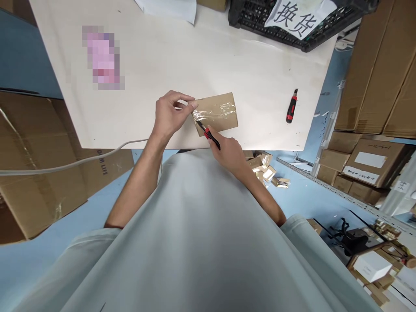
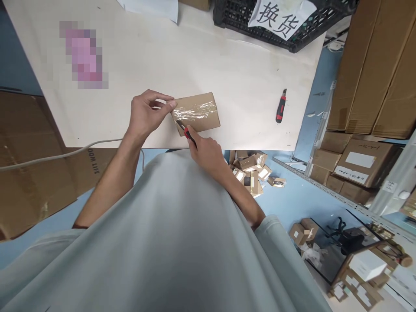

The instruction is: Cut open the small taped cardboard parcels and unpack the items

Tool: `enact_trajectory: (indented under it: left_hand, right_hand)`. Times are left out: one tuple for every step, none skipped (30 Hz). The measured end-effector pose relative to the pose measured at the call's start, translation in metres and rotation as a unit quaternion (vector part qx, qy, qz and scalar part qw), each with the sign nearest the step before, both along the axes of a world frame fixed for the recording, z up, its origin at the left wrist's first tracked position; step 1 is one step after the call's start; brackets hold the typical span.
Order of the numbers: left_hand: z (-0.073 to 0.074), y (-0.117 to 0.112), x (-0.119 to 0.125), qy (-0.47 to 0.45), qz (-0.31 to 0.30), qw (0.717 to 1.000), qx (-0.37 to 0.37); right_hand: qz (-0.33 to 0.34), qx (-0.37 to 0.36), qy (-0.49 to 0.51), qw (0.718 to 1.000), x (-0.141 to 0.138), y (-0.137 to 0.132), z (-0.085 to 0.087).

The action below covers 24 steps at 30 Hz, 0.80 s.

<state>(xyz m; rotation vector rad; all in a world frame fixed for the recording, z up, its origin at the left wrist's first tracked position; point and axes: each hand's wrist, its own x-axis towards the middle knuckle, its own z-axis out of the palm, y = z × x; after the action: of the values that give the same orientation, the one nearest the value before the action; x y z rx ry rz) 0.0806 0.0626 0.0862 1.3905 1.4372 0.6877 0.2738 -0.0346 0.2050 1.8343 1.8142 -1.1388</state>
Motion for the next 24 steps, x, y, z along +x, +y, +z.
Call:
enact_trajectory:
  left_hand:
    - [0.002,-0.002,0.001,0.001,0.003,1.0,-0.002]
    - [0.004,-0.003,0.002,0.002,0.005,1.0,-0.004]
    - [0.006,-0.004,0.003,0.003,0.007,1.0,-0.005]
    - [0.008,-0.005,0.004,0.005,0.008,1.0,-0.005]
    - [0.01,-0.006,0.004,0.007,0.009,1.0,-0.006]
    - [0.011,-0.007,0.005,0.008,0.01,1.0,-0.007]
    - [0.012,-0.007,0.005,0.01,0.009,1.0,-0.009]
    - [0.013,-0.007,0.005,0.011,0.008,1.0,-0.011]
    - [0.014,-0.007,0.005,0.011,0.006,1.0,-0.013]
    - [0.014,-0.007,0.005,0.01,0.005,1.0,-0.015]
    - [0.014,-0.007,0.005,0.009,0.004,1.0,-0.017]
    - [0.013,-0.007,0.005,0.008,0.004,1.0,-0.019]
    - [0.012,-0.007,0.004,0.005,0.004,1.0,-0.021]
    - [0.012,-0.006,0.004,0.002,0.004,1.0,-0.023]
    - [0.011,-0.006,0.004,-0.001,0.003,1.0,-0.024]
    - [0.01,-0.005,0.004,-0.003,0.004,1.0,-0.025]
    - [0.009,-0.004,0.003,-0.005,0.005,1.0,-0.026]
    - [0.008,-0.004,0.004,-0.004,0.008,1.0,-0.027]
    - [0.008,-0.003,0.004,-0.003,0.011,1.0,-0.028]
    - [0.008,-0.003,0.004,-0.001,0.014,0.999,-0.029]
    - [0.008,-0.003,0.004,0.001,0.016,0.999,-0.031]
    - [0.008,-0.003,0.004,0.002,0.016,0.999,-0.031]
    - [0.008,-0.003,0.004,0.001,0.015,0.999,-0.032]
    - [0.008,-0.004,0.004,0.001,0.014,0.999,-0.033]
  right_hand:
    - [0.001,-0.004,0.001,1.0,0.001,0.0,0.003]
    - [0.002,-0.008,0.002,1.0,0.002,0.0,0.005]
    - [0.002,-0.011,0.003,1.0,0.003,0.0,0.007]
    - [0.002,-0.011,0.003,1.0,0.004,0.0,0.008]
    - [0.003,-0.01,0.005,1.0,0.004,0.001,0.008]
    - [0.005,-0.009,0.007,1.0,0.004,0.002,0.008]
    - [0.008,-0.007,0.01,1.0,0.004,0.003,0.007]
    - [0.01,-0.007,0.011,1.0,0.003,0.004,0.006]
    - [0.013,-0.008,0.012,1.0,0.003,0.006,0.005]
    - [0.016,-0.01,0.011,1.0,0.002,0.008,0.004]
    - [0.018,-0.012,0.009,1.0,0.001,0.011,0.004]
    - [0.021,-0.013,0.006,1.0,-0.001,0.013,0.004]
    - [0.022,-0.014,0.002,1.0,-0.002,0.015,0.005]
    - [0.023,-0.014,-0.001,1.0,-0.004,0.017,0.007]
    - [0.024,-0.015,-0.006,1.0,-0.006,0.018,0.009]
    - [0.026,-0.017,-0.011,0.999,-0.008,0.02,0.012]
    - [0.027,-0.02,-0.016,0.999,-0.01,0.021,0.014]
    - [0.028,-0.023,-0.021,0.999,-0.012,0.022,0.016]
    - [0.029,-0.027,-0.026,0.999,-0.014,0.023,0.018]
    - [0.03,-0.031,-0.029,0.999,-0.015,0.023,0.02]
    - [0.031,-0.035,-0.031,0.998,-0.016,0.023,0.02]
    - [0.032,-0.039,-0.031,0.998,-0.016,0.023,0.02]
    - [0.033,-0.043,-0.031,0.998,-0.016,0.023,0.02]
    - [0.033,-0.046,-0.029,0.998,-0.015,0.022,0.019]
